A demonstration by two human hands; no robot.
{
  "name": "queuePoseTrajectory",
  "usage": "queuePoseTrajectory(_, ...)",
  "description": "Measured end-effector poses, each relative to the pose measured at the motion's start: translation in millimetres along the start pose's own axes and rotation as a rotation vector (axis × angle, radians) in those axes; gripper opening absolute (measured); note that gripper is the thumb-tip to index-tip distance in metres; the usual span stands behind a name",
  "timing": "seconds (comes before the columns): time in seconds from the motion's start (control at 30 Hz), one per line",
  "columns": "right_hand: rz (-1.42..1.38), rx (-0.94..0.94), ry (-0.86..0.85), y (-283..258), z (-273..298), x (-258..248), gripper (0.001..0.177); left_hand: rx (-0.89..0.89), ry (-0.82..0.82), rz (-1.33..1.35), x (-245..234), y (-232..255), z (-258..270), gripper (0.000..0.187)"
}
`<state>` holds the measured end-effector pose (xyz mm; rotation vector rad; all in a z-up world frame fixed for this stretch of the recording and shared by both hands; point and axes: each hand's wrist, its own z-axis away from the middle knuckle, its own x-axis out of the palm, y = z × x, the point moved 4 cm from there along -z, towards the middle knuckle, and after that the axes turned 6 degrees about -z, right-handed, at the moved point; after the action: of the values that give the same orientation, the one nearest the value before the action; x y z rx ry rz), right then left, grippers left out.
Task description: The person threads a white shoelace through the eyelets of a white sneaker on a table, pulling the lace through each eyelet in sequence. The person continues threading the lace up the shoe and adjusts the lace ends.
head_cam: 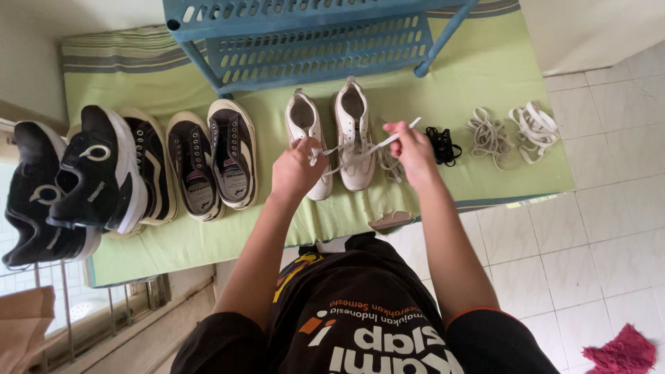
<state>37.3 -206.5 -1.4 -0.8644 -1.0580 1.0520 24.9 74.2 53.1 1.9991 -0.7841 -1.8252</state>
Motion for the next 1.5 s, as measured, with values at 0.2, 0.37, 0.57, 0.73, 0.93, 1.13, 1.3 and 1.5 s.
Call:
queuePoseTrajectory(0.2,0.497,0.244,-0.142,32.0,21.9,64.9,0.034,0.245,0.051,0.198,6.4,24.5,-18.3,0.026)
queuePoseTrajectory(0.37,0.573,0.202,-0.230,45.8,24.6,81.8,0.026,0.132,-0.154,0.445,23.2,25.4,-20.7,0.025)
queuePoseTrajectory(0.57,0.697,-0.113,-0.132,19.6,20.6,54.1,0.029,-0.056,-0.153,0.369,19.2,9.9,-20.5,0.023)
queuePoseTrajectory(0.73,1.104,-0.617,0.155,-2.2,15.9,45.2,0.019,0.128,-0.058,0.267,30.0,11.5,-26.1,0.020)
queuePoseTrajectory(0.93,1.268,-0.617,0.217,3.6,5.1,56.9,0.024,0.215,-0.026,0.110,49.8,13.0,-34.3,0.020)
queuePoseTrajectory(1.13,1.342,-0.621,0.262,4.9,-2.2,59.3,0.021,0.031,-0.127,0.165,53.0,19.6,-38.5,0.020)
queuePoseTrajectory(1.3,0.959,-0.564,0.259,17.6,4.6,48.0,0.017,0.081,-0.154,0.064,57.3,34.4,-41.6,0.017)
queuePoseTrajectory(1.5,0.539,-0.361,0.344,54.0,-2.7,30.1,0.016,0.045,-0.173,0.007,74.0,40.2,-42.6,0.020)
